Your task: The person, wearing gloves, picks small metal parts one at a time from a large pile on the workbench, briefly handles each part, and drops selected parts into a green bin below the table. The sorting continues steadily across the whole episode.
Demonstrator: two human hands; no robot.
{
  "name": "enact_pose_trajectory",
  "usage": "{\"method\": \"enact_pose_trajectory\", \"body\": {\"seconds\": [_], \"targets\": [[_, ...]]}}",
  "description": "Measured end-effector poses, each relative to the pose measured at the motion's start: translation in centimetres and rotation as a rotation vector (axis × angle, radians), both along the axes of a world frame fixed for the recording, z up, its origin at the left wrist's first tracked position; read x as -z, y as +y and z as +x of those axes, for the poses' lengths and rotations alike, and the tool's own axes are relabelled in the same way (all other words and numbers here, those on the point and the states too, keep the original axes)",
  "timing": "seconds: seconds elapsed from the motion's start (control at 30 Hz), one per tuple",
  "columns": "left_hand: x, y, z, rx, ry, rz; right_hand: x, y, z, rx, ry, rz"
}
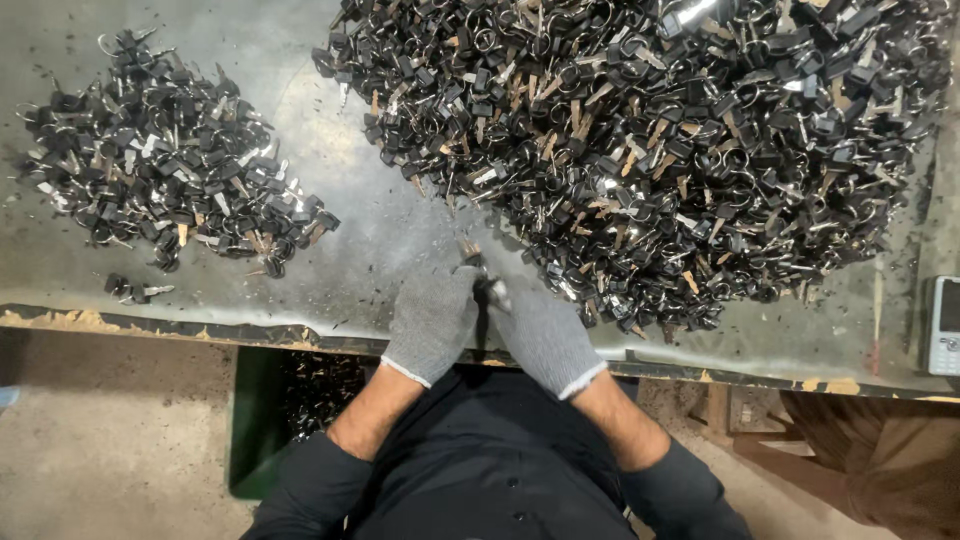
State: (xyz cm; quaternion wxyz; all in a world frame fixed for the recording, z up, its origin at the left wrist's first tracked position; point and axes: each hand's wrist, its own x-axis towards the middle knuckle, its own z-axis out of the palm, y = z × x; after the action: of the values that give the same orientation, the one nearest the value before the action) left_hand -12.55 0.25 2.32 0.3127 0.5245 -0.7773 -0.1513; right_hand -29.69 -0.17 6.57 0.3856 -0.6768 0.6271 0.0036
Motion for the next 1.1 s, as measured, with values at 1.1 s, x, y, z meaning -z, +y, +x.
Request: {"method": "enact_pose_trajectory", "body": {"seconds": [1.1], "targets": [[1.5, -0.2, 0.3, -0.115, 0.031, 0.077, 1.6, 0.5, 0.0, -0.276, 0.278, -0.28]]}}
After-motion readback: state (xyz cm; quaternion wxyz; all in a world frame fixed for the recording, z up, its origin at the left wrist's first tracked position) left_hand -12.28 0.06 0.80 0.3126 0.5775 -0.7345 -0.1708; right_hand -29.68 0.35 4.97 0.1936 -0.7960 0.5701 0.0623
